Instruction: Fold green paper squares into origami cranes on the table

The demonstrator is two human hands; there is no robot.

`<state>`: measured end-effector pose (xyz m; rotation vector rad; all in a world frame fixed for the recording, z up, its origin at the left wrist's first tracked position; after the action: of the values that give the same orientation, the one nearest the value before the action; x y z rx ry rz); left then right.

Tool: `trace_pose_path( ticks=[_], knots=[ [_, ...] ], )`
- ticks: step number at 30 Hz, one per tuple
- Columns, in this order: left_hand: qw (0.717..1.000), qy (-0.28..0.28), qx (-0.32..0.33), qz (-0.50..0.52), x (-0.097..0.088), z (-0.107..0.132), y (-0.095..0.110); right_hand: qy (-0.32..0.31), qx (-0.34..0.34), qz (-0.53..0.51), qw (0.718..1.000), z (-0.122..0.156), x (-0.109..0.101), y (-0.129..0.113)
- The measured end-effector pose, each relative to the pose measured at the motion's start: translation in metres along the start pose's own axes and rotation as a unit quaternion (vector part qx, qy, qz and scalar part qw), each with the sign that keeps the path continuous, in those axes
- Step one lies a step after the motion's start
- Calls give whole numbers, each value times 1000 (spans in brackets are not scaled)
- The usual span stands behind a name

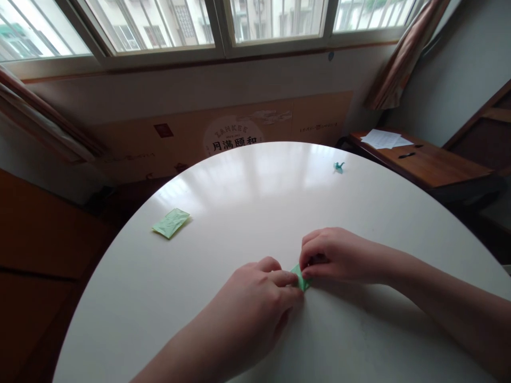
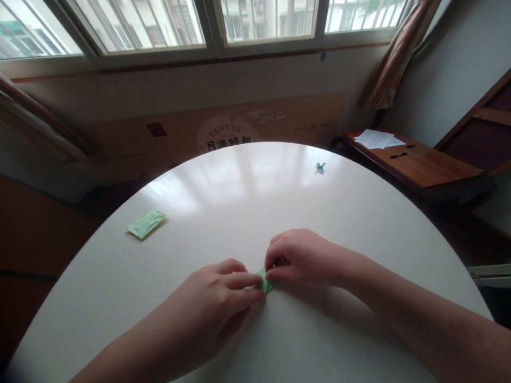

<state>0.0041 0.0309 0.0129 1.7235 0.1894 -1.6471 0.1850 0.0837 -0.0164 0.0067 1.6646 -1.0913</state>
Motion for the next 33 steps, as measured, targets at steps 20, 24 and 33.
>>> trace_pose_path(
  ticks=[20,24,33],
  knots=[
    [999,19,24,8,2,-4,-5,27,71,20,997,0,3,-3],
    [1000,19,23,3,3,-3,-5,34,86,18,996,1,5,-4],
    [1000,14,12,5,5,-4,-5,38,98,30,994,1,7,-7]
  ],
)
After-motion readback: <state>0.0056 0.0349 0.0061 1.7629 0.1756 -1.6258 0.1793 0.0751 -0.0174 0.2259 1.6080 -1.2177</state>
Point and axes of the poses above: each hand's wrist, its own z-axis away from the middle knuckle, its own x-axis out of the palm, y = z × x, the point moved 3 cm from there along -z, towards the middle knuckle, and after that the axes turned 1 degree about -y, right-handed, at the moved point
